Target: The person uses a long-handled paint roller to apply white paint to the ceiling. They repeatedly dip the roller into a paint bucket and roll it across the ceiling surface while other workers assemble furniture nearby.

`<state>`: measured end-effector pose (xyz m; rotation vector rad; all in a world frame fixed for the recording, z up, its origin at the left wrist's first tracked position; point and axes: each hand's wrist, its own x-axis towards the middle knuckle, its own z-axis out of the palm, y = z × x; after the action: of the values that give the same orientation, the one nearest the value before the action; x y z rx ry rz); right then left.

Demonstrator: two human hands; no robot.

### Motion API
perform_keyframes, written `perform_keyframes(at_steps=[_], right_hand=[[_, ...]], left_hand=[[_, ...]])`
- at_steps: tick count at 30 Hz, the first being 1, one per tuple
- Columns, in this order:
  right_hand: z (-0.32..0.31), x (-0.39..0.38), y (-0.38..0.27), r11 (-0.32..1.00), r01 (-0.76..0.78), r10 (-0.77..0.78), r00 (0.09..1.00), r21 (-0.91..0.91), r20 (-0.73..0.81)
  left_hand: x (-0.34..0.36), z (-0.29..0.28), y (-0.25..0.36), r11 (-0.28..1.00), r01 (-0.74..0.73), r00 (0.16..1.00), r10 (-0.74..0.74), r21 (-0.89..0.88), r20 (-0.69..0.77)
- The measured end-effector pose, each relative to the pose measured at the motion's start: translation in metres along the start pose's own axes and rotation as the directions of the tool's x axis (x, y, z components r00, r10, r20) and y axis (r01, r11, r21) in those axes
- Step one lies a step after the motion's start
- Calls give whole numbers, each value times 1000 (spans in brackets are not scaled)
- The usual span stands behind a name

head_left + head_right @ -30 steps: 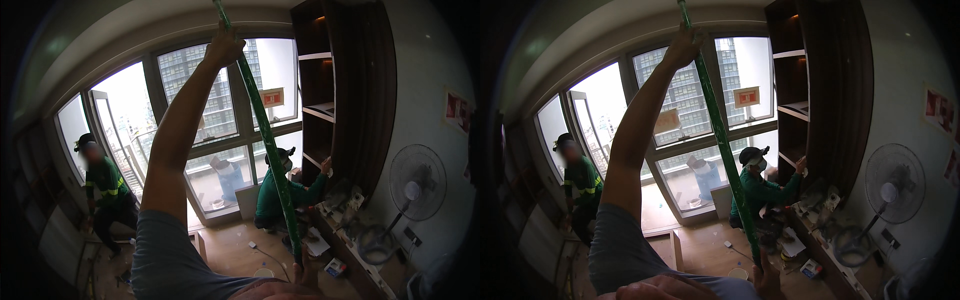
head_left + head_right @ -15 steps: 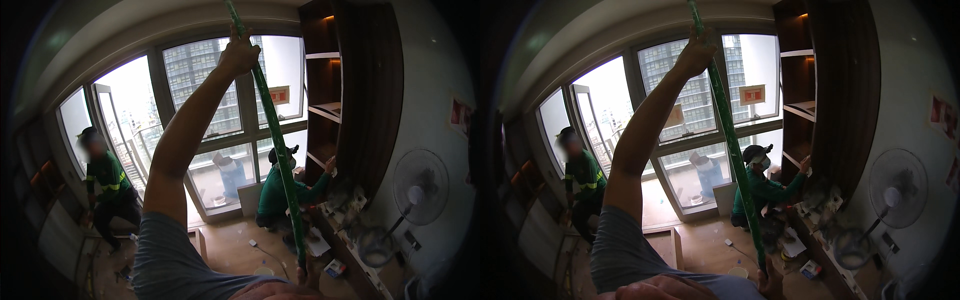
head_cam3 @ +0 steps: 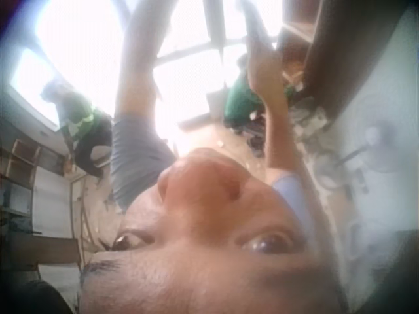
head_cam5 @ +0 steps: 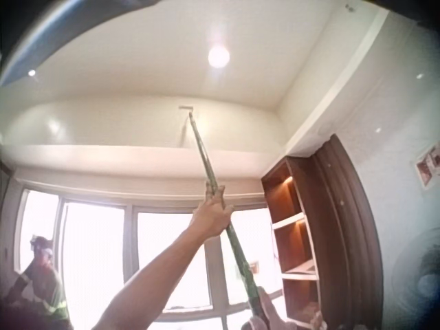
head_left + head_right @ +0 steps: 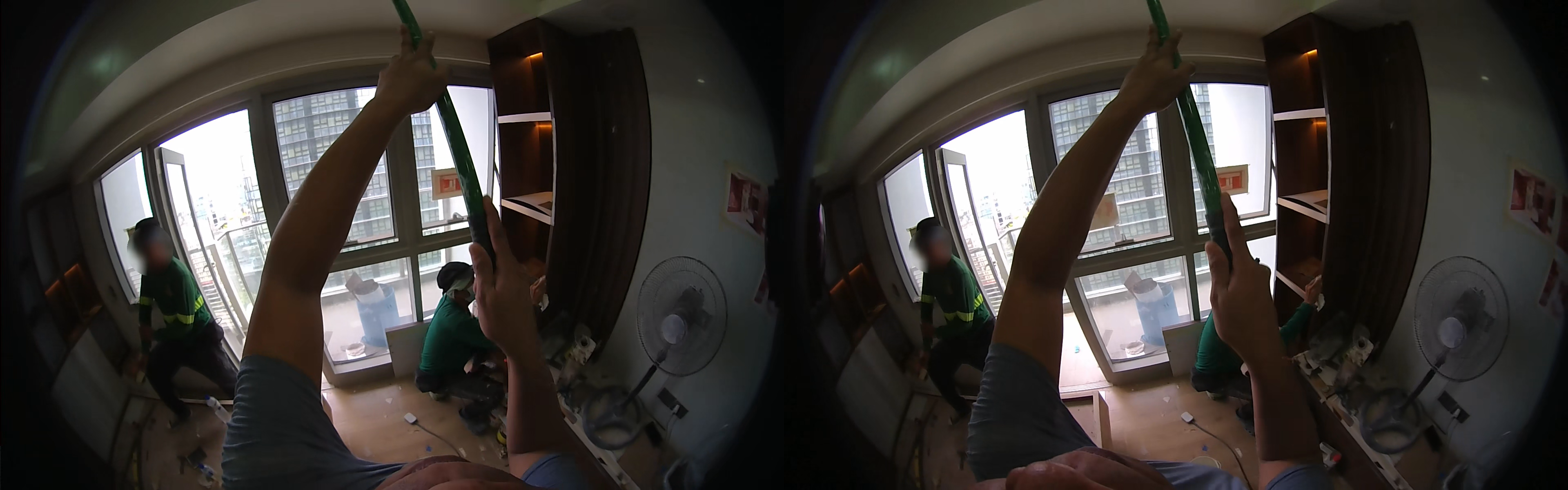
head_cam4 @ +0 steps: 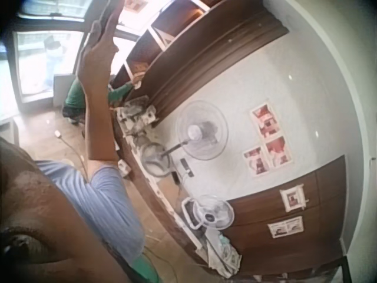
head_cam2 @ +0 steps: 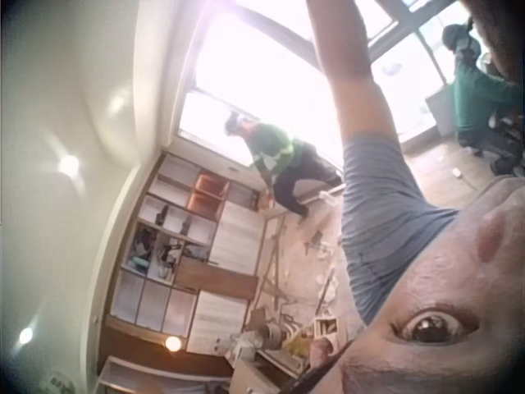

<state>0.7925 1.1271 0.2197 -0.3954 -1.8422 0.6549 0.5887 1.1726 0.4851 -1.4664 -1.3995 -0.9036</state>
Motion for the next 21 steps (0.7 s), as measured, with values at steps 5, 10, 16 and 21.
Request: perform_keyframes(at_steps=[5, 10, 16, 21], right_hand=[[2, 66, -22, 996, 87, -89, 994, -35, -59], [6, 97, -29, 981, 169, -179, 976, -93, -121], [-4, 108, -53, 993, 77, -82, 995, -84, -52], [-5, 117, -46, 989, 124, -130, 987, -75, -93]], left_hand=[[19, 1, 5, 1000, -6, 1000, 6, 14, -20], [49, 2, -10, 998, -39, 996, 43, 55, -76], [74, -7, -18, 999, 36, 999, -36, 17, 2], [63, -31, 17, 992, 125, 990, -123, -23, 67]])
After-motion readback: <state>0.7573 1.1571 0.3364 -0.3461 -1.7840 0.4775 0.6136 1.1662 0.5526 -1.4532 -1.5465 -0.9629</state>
